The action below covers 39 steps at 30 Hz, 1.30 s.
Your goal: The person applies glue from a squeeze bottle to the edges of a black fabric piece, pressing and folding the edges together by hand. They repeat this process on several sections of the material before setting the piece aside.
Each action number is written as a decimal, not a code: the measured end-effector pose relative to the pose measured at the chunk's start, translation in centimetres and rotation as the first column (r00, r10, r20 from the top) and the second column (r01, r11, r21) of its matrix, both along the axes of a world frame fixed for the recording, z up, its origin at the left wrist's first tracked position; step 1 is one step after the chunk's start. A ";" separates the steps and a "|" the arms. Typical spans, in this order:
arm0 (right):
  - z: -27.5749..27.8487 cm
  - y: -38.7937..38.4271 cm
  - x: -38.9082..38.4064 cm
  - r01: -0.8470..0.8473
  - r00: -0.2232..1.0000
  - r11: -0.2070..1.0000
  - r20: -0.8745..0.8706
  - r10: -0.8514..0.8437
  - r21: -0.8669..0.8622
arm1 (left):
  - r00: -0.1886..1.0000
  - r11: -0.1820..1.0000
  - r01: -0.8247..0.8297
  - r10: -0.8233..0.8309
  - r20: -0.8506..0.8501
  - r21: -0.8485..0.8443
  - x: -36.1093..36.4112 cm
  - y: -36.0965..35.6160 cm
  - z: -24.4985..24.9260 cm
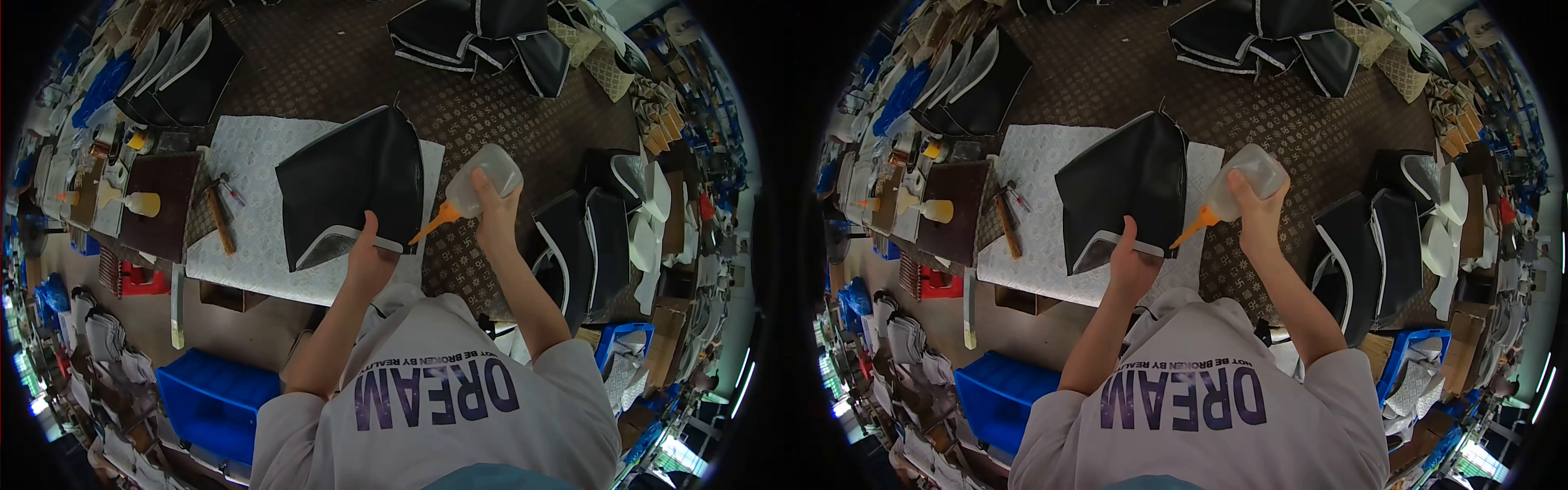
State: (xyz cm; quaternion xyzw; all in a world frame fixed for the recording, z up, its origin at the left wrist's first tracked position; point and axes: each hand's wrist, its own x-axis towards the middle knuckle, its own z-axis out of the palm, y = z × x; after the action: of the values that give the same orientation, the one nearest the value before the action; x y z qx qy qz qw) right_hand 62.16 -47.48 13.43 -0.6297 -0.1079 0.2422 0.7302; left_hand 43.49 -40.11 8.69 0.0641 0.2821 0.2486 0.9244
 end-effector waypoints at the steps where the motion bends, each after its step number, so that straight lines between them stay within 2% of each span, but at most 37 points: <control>1: 0.1 0.2 0.4 -0.006 0.999 1.000 0.033 0.005 0.014 | 1.000 1.000 0.003 -0.003 0.005 -0.004 0.0 0.0 0.0; 3: 0.3 1.2 1.9 -0.014 0.995 0.999 0.097 0.010 0.039 | 1.000 1.000 0.010 -0.010 0.018 -0.005 -0.3 -0.1 -0.3; 7: 0.4 3.9 5.2 0.077 0.966 0.991 0.237 -0.101 0.107 | 1.000 1.000 0.023 -0.023 -0.003 -0.001 -0.8 -0.4 0.1; 10: 1.4 4.7 5.6 0.032 0.965 0.988 0.254 -0.071 0.152 | 0.999 0.999 0.034 -0.034 -0.003 0.005 -1.1 -0.4 -0.2; 13: 2.0 5.2 4.9 -0.025 0.947 0.997 0.320 0.002 0.068 | 1.000 1.000 0.020 -0.020 -0.009 -0.003 -1.1 -0.2 0.1; 16: 1.1 4.9 5.2 0.008 0.977 0.997 0.212 -0.023 0.072 | 0.998 0.999 0.046 -0.046 0.051 -0.006 -1.2 0.0 -0.4; 19: -0.2 3.7 5.0 0.029 0.992 1.000 0.120 -0.029 0.004 | 0.998 0.999 0.042 -0.043 0.049 0.014 -0.9 0.1 0.2; 22: 0.1 2.2 3.2 0.015 0.997 0.999 0.070 -0.019 0.048 | 0.999 0.999 0.032 -0.032 0.030 0.022 -0.7 0.1 0.1; 28: 0.0 -1.2 -0.3 0.022 1.000 0.999 0.009 -0.022 0.028 | 0.999 0.999 0.029 -0.029 0.030 0.024 0.3 0.0 0.8; 31: -0.4 -2.6 -1.9 -0.007 1.000 1.000 0.002 0.007 -0.022 | 0.997 0.998 0.031 -0.035 0.074 0.049 0.6 0.0 0.6; 34: 0.1 -3.5 -1.9 -0.058 0.993 0.998 -0.102 0.061 0.029 | 0.979 0.998 0.039 -0.049 0.196 0.056 -0.2 1.3 0.8; 35: 1.0 -3.4 -1.0 -0.052 0.981 0.991 -0.181 0.074 0.123 | 0.981 0.944 0.036 -0.096 0.171 0.329 -0.6 2.1 0.2; 36: 2.1 -3.4 0.2 -0.039 0.962 0.975 -0.257 0.096 0.220 | 0.982 0.814 0.034 -0.135 0.132 0.581 -1.1 3.0 -0.7; 37: 2.4 -3.3 1.7 -0.008 0.959 0.960 -0.271 0.087 0.280 | 0.984 0.617 0.034 -0.160 0.083 0.786 -1.3 3.6 -0.9; 38: 3.3 -3.0 2.7 0.020 0.969 0.952 -0.239 0.057 0.307 | 0.980 0.435 0.191 -0.036 -0.195 0.880 -1.6 4.2 1.3; 39: 4.5 -2.6 3.5 0.045 0.978 0.941 -0.206 0.026 0.336 | 0.887 0.271 0.404 0.116 -0.446 0.874 -1.8 4.8 3.4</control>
State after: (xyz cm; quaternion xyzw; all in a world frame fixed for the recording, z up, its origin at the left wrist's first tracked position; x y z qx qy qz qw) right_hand 65.66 -50.11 17.95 -0.4668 -0.0682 0.2807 0.8359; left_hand 41.66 -35.31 12.06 0.6810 0.2636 0.2581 0.6326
